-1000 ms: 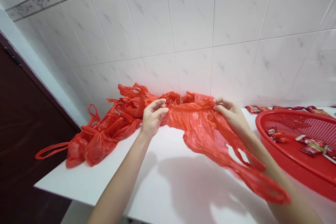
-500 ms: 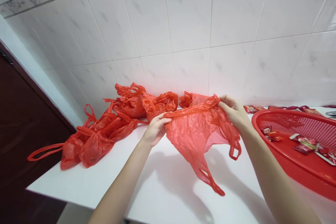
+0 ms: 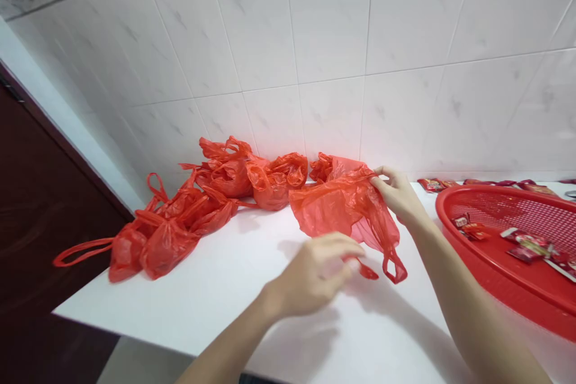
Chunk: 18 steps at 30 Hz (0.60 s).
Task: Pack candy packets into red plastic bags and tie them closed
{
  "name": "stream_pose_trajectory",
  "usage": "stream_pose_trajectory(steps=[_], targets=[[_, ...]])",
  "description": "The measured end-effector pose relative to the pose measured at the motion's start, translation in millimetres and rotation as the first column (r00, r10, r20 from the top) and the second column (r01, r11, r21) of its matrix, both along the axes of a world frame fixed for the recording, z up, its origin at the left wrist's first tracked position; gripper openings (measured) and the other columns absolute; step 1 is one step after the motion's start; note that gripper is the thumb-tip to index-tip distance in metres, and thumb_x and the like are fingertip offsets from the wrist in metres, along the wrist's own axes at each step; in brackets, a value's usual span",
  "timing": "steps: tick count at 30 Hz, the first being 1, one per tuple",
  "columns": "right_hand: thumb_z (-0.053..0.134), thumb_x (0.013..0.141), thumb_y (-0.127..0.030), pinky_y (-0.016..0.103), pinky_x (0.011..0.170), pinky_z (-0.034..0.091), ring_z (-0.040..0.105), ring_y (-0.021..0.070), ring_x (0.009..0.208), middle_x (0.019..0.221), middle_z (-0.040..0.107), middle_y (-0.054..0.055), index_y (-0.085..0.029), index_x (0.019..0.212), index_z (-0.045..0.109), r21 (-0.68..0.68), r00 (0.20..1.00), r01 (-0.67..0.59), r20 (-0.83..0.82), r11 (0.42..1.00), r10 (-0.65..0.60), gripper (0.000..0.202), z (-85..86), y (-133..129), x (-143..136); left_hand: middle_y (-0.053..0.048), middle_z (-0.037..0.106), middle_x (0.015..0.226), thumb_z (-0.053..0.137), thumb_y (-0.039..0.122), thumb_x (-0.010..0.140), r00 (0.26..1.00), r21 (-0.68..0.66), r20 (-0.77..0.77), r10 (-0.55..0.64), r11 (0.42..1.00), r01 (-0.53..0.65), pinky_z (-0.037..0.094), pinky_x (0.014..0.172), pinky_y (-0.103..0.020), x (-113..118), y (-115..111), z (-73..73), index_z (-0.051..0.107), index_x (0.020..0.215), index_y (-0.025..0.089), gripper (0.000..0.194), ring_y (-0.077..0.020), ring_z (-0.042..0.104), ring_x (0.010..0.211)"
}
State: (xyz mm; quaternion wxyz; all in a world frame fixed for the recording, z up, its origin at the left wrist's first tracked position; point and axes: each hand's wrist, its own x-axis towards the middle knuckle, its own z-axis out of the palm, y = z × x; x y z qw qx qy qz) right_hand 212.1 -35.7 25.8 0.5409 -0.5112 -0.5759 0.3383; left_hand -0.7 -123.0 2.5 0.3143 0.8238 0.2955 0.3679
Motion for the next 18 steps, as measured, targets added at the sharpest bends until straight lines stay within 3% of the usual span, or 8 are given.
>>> stream_pose_trajectory(steps=[1,3,6,8,10,13,15,18], targets=[[0.056,0.078,-0.038,0.026,0.051,0.041,0.054,0.0157,0.052,0.057,0.055,-0.004,-0.023,0.085,0.054,0.000,1.000,-0.010,0.016,1.000,0.010,0.016,-0.9,-0.3,-1.3,-0.010,0.074,0.117,0.053,0.024,0.093,0.987,0.091,-0.153,-0.054,0.994,0.068,0.051,0.104,-0.044,11.3,-4.7,-7.4,0.074,0.108,0.027,0.026,-0.0276,0.066,0.114],[0.055,0.079,-0.036,0.026,0.051,0.041,0.054,0.0162,0.052,0.057,0.055,-0.004,-0.023,0.086,0.054,-0.003,0.999,-0.019,0.036,1.000,0.019,0.015,-1.3,-2.2,-1.7,-0.016,0.072,0.116,0.044,0.024,0.097,0.914,0.198,-0.405,0.003,0.977,0.084,0.051,0.102,-0.048,29.2,-7.0,-25.0,0.072,0.113,0.021,0.033,-0.0322,0.064,0.117],[0.053,0.080,-0.035,0.027,0.052,0.042,0.057,0.0179,0.055,0.059,0.057,-0.003,-0.024,0.088,0.053,-0.020,0.997,-0.020,0.072,1.000,0.022,0.013,-0.6,-5.0,1.5,-0.029,0.059,0.134,0.045,0.019,0.092,0.724,0.291,-0.612,0.318,0.942,-0.168,0.049,0.099,-0.059,39.9,0.1,-46.5,0.062,0.132,0.009,0.044,-0.0437,0.059,0.123],[0.052,0.082,-0.034,0.028,0.053,0.042,0.058,0.0187,0.057,0.061,0.058,-0.002,-0.024,0.089,0.053,-0.020,0.990,0.007,0.143,1.000,-0.005,0.013,-0.9,-4.7,4.3,-0.035,0.054,0.138,0.046,0.014,0.088,0.582,0.328,-0.675,0.453,0.891,-0.313,0.052,0.091,-0.058,37.0,5.9,-49.3,0.051,0.143,0.005,0.057,-0.0469,0.061,0.118],[0.050,0.083,-0.033,0.028,0.054,0.041,0.057,0.0191,0.059,0.065,0.061,0.000,-0.023,0.089,0.054,-0.022,0.967,0.065,0.249,0.998,-0.058,0.012,-2.0,-2.3,6.2,-0.034,0.058,0.129,0.043,0.013,0.088,0.518,0.323,-0.697,0.496,0.862,-0.390,0.056,0.078,-0.049,29.4,10.7,-41.7,0.051,0.143,0.006,0.056,-0.0410,0.068,0.102],[0.051,0.083,-0.028,0.028,0.058,0.040,0.058,0.0198,0.066,0.076,0.066,0.005,-0.021,0.088,0.056,-0.051,0.903,0.131,0.419,0.990,-0.098,0.010,-3.7,1.5,6.2,-0.026,0.064,0.112,0.037,0.015,0.093,0.497,0.325,-0.667,0.555,0.817,-0.476,0.055,0.071,-0.043,15.4,18.0,-20.4,0.063,0.122,0.010,0.039,-0.0334,0.069,0.086],[0.052,0.080,-0.024,0.028,0.059,0.039,0.057,0.0195,0.068,0.078,0.065,0.005,-0.021,0.084,0.056,-0.076,0.868,0.108,0.493,0.991,-0.057,0.006,-3.6,1.1,4.5,-0.024,0.064,0.109,0.039,0.020,0.095,0.460,0.412,-0.603,0.651,0.749,-0.519,0.053,0.085,-0.054,6.5,24.6,-7.9,0.066,0.108,0.012,0.031,-0.0367,0.067,0.096],[0.054,0.077,-0.020,0.026,0.051,0.032,0.048,0.0148,0.057,0.067,0.056,0.000,-0.021,0.074,0.052,-0.197,0.877,-0.037,0.463,0.980,0.126,0.004,-2.1,-3.9,1.4,-0.021,0.066,0.105,0.046,0.032,0.096,0.441,0.553,-0.440,0.782,0.623,-0.553,0.032,0.106,-0.074,-4.8,35.2,1.0,0.067,0.092,0.016,0.027,-0.0409,0.060,0.109]])
